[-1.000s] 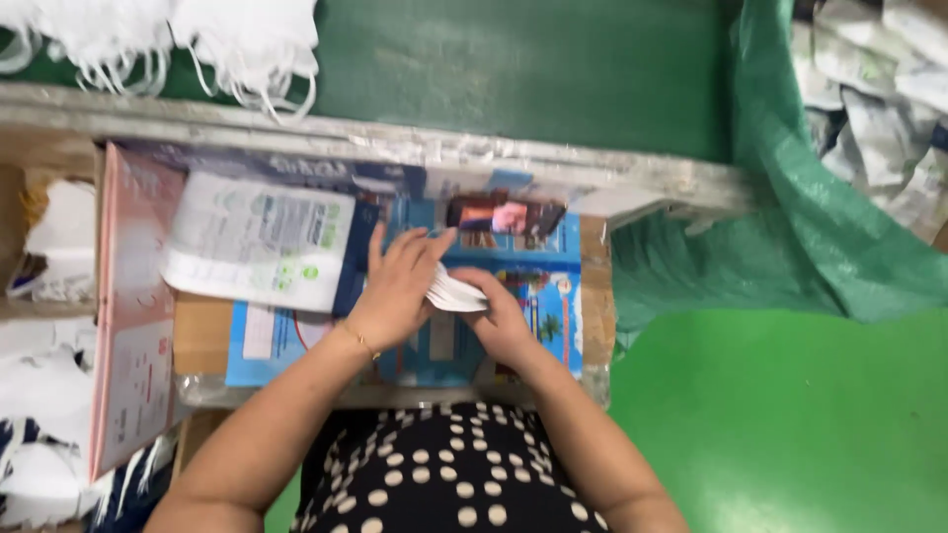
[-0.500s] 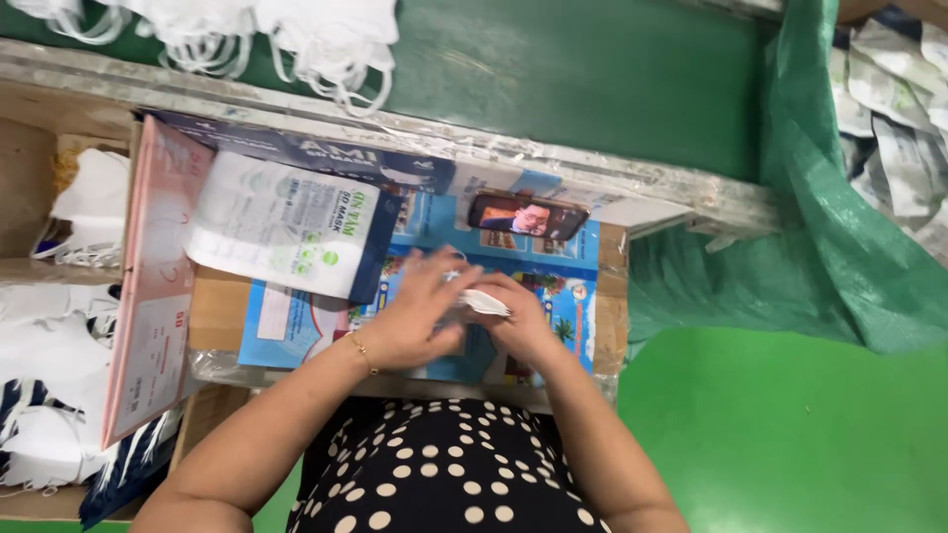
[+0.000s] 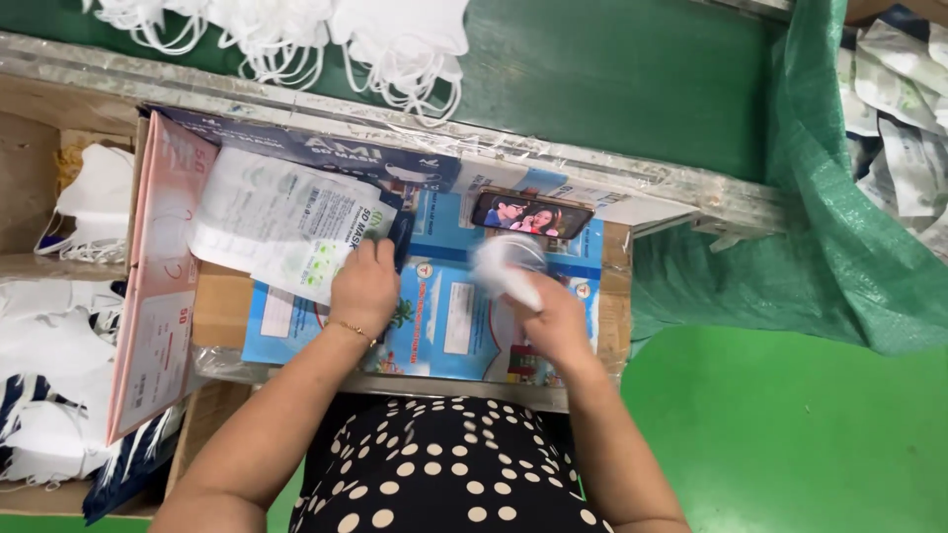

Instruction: Picking up face masks and placing them into individual plastic packaging sleeves.

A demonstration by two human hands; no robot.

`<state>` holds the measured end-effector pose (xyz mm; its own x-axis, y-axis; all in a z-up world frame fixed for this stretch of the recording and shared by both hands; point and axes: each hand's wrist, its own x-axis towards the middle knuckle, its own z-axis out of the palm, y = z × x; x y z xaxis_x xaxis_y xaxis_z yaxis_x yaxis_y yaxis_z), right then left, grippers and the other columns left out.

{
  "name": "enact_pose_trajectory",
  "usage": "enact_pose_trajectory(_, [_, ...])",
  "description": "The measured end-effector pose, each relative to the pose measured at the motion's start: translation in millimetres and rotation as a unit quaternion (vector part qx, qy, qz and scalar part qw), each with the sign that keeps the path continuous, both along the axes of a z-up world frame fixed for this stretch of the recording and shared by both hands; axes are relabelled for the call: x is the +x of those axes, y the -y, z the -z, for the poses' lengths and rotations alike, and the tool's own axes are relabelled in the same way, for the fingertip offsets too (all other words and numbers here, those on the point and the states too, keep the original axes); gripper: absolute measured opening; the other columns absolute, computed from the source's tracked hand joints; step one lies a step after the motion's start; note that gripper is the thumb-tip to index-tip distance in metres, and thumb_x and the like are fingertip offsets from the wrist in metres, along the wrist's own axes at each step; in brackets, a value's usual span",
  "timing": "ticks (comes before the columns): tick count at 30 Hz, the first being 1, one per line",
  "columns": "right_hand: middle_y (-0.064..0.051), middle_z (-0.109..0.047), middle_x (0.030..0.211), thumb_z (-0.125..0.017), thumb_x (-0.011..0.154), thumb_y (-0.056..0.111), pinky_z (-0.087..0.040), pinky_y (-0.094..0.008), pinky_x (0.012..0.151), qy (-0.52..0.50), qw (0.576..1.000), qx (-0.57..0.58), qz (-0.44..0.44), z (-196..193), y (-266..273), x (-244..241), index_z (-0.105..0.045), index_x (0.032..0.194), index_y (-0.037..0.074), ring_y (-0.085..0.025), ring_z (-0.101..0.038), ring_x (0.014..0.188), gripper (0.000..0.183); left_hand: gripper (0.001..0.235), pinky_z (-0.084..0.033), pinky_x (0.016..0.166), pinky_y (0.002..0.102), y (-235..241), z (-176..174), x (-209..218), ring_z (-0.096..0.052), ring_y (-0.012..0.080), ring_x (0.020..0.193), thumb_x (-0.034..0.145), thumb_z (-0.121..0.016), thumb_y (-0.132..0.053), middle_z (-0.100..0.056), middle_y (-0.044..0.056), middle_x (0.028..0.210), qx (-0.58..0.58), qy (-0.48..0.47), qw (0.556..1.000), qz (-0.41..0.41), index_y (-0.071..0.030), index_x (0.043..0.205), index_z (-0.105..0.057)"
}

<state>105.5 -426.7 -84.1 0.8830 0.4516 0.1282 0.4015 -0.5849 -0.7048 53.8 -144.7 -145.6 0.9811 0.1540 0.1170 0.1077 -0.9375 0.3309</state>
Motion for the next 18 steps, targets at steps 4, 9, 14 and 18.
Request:
enact_pose_trajectory(4, [-0.009, -0.075, 0.103, -0.078, 0.073, 0.007, -0.053, -0.039, 0.083, 0.076, 0.987, -0.093, -0.106, 3, -17, -14, -0.076, 0.115, 0.013, -0.032, -0.068, 0.095, 0.043, 0.019, -0.053, 0.074, 0.046, -10, 14, 5, -0.065, 0.0355, 0.088, 0.097, -0.068, -0.023, -0.065, 0.014, 0.096, -0.137, 0.039, 0.989, -0.051, -0.006, 0.101, -0.061])
enact_pose_trajectory(9, [-0.009, -0.076, 0.102, -0.087, 0.080, 0.009, -0.057, -0.034, 0.085, -0.379, 0.909, 0.170, -0.037, -6, -33, -31, -0.071, 0.110, 0.005, -0.017, -0.070, 0.097, 0.035, 0.018, -0.053, 0.070, 0.042, 11, -17, -8, -0.065, 0.0313, 0.077, 0.091, -0.075, -0.021, -0.066, 0.014, 0.088, -0.308, 0.088, 0.946, -0.045, -0.006, 0.089, -0.067])
enact_pose_trajectory(14, [-0.001, -0.077, 0.101, -0.083, 0.080, 0.013, -0.056, -0.031, 0.085, -0.292, 0.927, 0.230, 0.060, 23, -57, -18, -0.074, 0.108, 0.006, -0.013, -0.071, 0.093, 0.030, 0.012, -0.052, 0.068, 0.037, 24, -22, -13, -0.064, 0.0305, 0.077, 0.081, -0.073, -0.011, -0.065, 0.013, 0.084, -0.338, 0.213, 0.911, 0.103, -0.005, 0.089, -0.068])
enact_pose_trajectory(18, [-0.002, -0.078, 0.093, -0.074, 0.089, 0.015, -0.059, -0.032, 0.077, -0.155, 0.968, 0.145, 0.136, 34, -50, -2, -0.076, 0.106, 0.006, -0.014, -0.073, 0.083, 0.019, 0.008, -0.053, 0.065, 0.033, 36, -40, -21, -0.065, 0.0237, 0.070, 0.085, -0.075, -0.013, -0.067, 0.009, 0.080, -0.334, 0.197, 0.919, 0.066, -0.008, 0.085, -0.069])
